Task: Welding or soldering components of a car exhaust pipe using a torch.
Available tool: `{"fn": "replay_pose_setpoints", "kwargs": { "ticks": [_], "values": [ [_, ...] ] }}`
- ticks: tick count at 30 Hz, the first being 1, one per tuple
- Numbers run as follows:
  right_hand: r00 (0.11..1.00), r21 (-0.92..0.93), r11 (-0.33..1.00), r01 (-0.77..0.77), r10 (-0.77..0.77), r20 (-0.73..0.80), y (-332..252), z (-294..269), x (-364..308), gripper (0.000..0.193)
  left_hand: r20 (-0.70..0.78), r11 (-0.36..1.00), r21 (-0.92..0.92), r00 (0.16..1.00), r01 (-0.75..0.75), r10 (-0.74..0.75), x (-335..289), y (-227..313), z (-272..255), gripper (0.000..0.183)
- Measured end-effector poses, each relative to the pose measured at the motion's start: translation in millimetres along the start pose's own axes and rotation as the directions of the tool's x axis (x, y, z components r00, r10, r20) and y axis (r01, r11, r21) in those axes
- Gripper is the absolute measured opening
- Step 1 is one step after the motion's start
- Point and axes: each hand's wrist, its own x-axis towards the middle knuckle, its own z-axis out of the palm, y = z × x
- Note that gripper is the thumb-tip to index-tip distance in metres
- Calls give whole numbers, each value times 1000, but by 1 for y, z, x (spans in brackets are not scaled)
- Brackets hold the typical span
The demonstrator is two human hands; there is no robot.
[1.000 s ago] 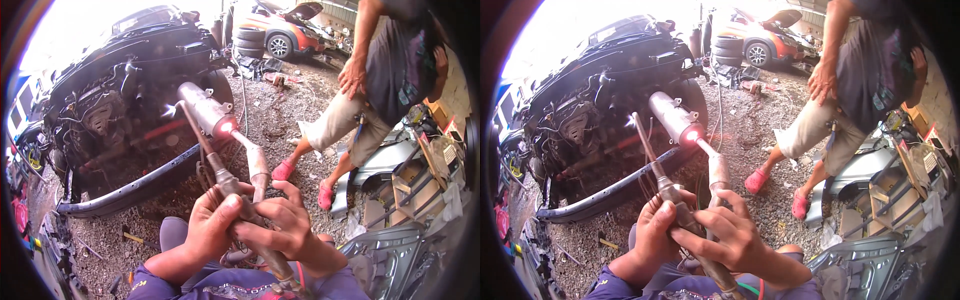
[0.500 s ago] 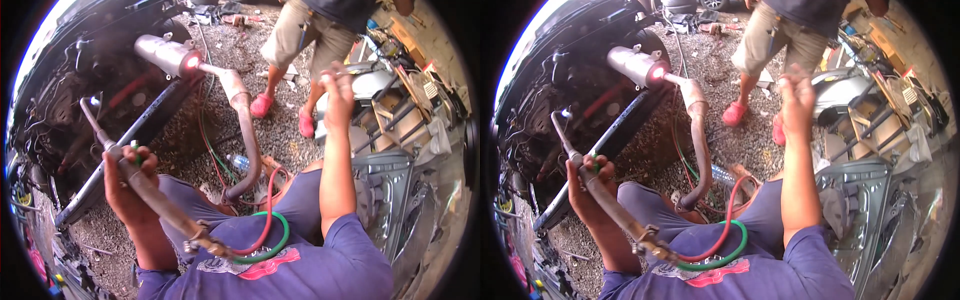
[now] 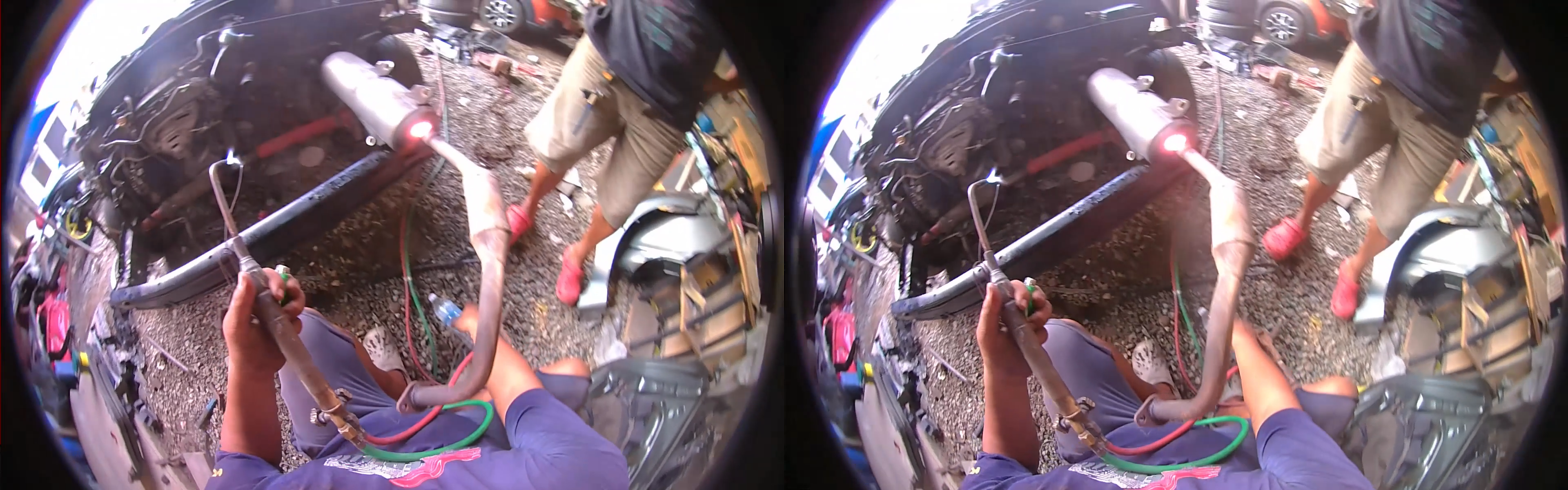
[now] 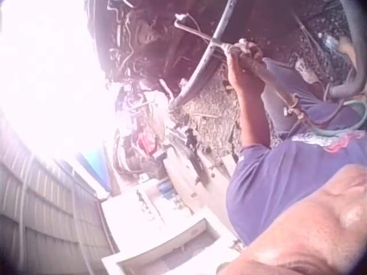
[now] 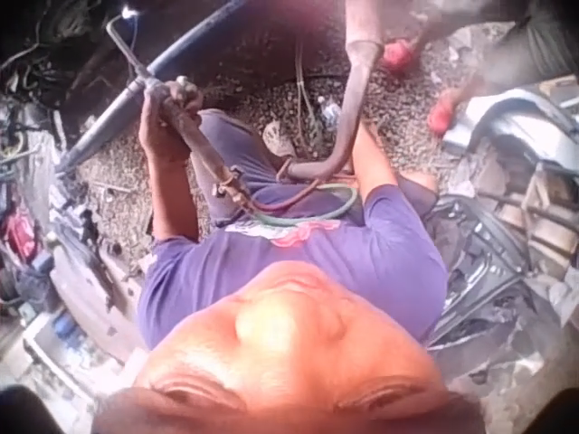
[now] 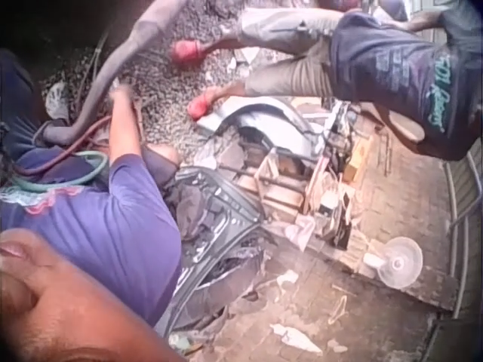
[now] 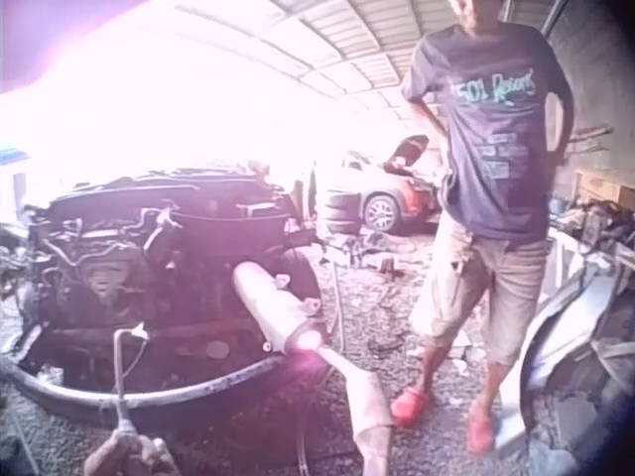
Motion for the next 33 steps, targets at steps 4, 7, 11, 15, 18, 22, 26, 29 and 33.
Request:
{"fn": "replay_pose_setpoints", "kwargs": {
  "ticks": [4,7,11,15,18,22,26,29,33],
  "values": [
    [997,-141,988,65,-71,-39,-18,37,-21,68,-54,997,59,998,40,-37,3,-2,-3,57],
    [993,-340,935,-102,77,-85,-26,34,-31,101,-122,992,111,991,67,-53,11,-8,2,57],
    [973,71,991,-116,100,206,-16,-17,-16,84,-75,994,83,995,74,-68,26,-18,9,55],
    [980,-192,978,82,-45,192,35,-123,-2,72,33,1000,19,999,24,-25,45,-25,18,52],
    [980,-262,946,190,-167,108,30,-258,-54,68,28,999,22,999,-37,36,60,-19,20,47],
    [913,-644,764,-31,-241,-330,-31,-434,-210,56,-14,995,-33,996,-91,90,76,-9,21,41],
    [823,-722,658,-216,-275,-497,-61,-548,-296,58,-9,999,29,1000,-17,18,84,-16,14,43],
    [727,-784,549,-289,-407,-553,-115,-587,-341,32,88,1000,-16,996,-9,10,91,-37,0,44],
    [701,-818,486,-306,-467,-540,-175,-604,-383,36,207,1000,-11,978,-23,25,85,-51,-21,43]
  ]
}}
